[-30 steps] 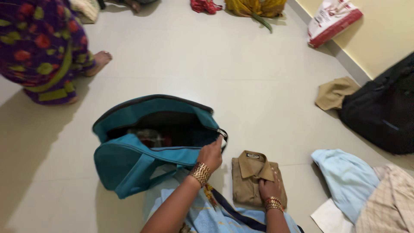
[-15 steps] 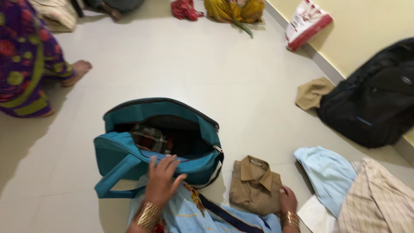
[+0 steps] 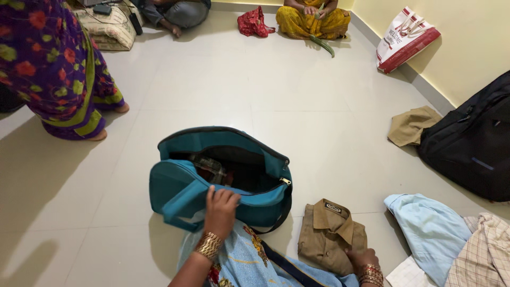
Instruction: The person folds a brown collared shirt on the floor and then places it into a blue bag.
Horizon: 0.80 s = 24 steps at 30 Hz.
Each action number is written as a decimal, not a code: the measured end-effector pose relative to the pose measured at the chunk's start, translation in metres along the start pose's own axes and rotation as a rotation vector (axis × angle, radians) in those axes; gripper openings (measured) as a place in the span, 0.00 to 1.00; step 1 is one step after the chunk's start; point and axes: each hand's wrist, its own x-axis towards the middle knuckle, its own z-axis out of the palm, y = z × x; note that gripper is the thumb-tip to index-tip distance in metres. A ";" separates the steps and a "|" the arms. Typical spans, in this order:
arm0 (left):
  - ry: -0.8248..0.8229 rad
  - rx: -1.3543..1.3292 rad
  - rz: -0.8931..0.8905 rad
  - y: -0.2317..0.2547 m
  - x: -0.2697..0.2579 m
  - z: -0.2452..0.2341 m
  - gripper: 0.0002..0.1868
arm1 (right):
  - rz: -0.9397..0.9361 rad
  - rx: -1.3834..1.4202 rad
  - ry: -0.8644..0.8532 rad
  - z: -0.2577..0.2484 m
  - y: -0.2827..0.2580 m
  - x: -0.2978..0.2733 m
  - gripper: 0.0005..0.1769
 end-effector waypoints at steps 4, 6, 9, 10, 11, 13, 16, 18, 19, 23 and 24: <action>0.110 -0.140 0.045 0.027 0.026 0.004 0.11 | 0.025 0.101 -0.006 0.009 0.006 0.010 0.52; 0.126 -0.202 0.070 0.048 0.039 0.005 0.12 | -0.014 0.055 -0.047 0.017 0.011 0.021 0.48; 0.162 -0.166 0.077 0.083 0.044 0.009 0.14 | -0.107 -0.011 -0.045 0.024 0.020 0.031 0.44; 0.186 -0.228 0.123 0.098 0.039 0.015 0.15 | -0.084 0.046 -0.027 0.028 0.023 0.032 0.44; 0.210 -0.290 0.170 0.115 0.029 0.024 0.16 | -0.062 0.104 -0.010 0.029 0.025 0.034 0.44; 0.021 -0.427 0.340 0.146 0.000 0.046 0.16 | -0.344 -0.237 -0.002 0.026 0.021 0.039 0.33; -0.448 -0.634 0.143 0.155 -0.047 0.101 0.17 | -0.198 0.196 -0.072 0.014 0.023 0.028 0.33; -0.752 -0.593 -0.145 0.140 -0.047 0.160 0.29 | -0.054 0.518 -0.143 0.008 0.017 0.020 0.36; -0.953 -0.538 -0.329 0.128 -0.046 0.189 0.36 | -0.063 0.539 -0.182 0.006 0.014 0.019 0.34; -0.983 -0.642 -0.439 0.104 -0.065 0.266 0.50 | -0.091 0.648 -0.252 0.008 0.022 0.025 0.36; -0.996 -0.658 -0.495 0.107 -0.066 0.273 0.49 | -0.091 0.685 -0.259 0.012 0.024 0.027 0.38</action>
